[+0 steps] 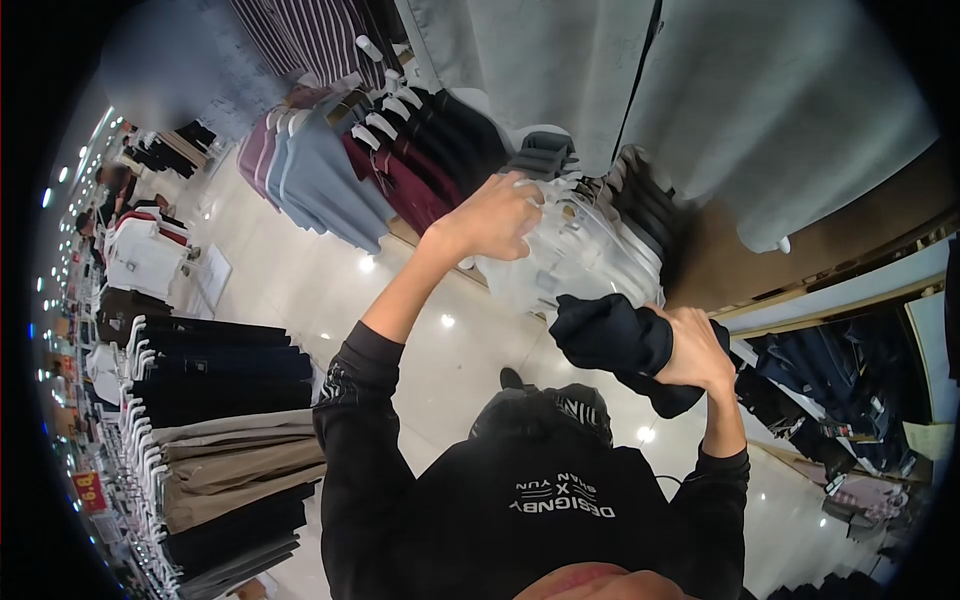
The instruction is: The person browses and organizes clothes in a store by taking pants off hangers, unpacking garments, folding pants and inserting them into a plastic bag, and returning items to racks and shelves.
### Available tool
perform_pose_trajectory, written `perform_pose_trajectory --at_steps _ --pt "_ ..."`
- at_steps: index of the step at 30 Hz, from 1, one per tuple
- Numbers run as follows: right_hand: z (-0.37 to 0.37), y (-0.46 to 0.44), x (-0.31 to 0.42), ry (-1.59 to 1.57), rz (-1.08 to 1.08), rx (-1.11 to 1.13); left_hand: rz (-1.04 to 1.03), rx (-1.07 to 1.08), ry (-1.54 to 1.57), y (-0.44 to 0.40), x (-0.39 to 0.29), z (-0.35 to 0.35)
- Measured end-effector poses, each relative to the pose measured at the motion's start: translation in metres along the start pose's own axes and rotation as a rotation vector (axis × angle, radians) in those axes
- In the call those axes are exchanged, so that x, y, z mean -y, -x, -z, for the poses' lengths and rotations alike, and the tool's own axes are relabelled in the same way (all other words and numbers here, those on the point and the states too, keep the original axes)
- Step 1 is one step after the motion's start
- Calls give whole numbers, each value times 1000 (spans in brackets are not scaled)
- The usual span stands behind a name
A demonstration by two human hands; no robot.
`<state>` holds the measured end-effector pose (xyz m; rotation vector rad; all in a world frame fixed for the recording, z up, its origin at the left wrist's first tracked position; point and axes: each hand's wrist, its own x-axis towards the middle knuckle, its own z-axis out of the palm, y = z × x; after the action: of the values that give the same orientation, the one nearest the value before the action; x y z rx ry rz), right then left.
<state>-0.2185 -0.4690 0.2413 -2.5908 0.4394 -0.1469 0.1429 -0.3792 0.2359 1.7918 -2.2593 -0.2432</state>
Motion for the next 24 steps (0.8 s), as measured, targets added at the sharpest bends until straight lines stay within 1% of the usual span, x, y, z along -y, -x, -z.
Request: perform_pose_trajectory --at_steps 2,5,8,11,14,16,18,20,22,23,24 --pt "2 -5 -1 -12 -15 -5 -6 27 -10 -5 3 4" --pt "1 -11 -9 11 -33 20 47 82 -33 -13 9 5" --pt "-7 -12 -25 40 -37 54 -53 -192 -121 -10 21 -13" --pt "4 -8 -12 -57 -42 53 -151 -541 -217 8 1 -14" --pt "21 17 -9 -124 -4 79 30 -968 -149 41 -42 -24" --pt "25 43 -24 -212 29 92 249 -1124 -55 77 -78 -40" --pt "21 63 -41 -399 126 58 629 -1043 227 129 -121 -89" --pt "19 65 -38 -519 190 79 928 -1059 758 167 -168 -156" --pt "7 57 -22 -543 306 50 1122 -955 1229 182 -228 -203" --pt "-3 51 -9 -519 370 13 1221 -773 1392 186 -255 -224" --pt "-11 44 9 -493 427 -20 1168 -555 1742 191 -279 -234"
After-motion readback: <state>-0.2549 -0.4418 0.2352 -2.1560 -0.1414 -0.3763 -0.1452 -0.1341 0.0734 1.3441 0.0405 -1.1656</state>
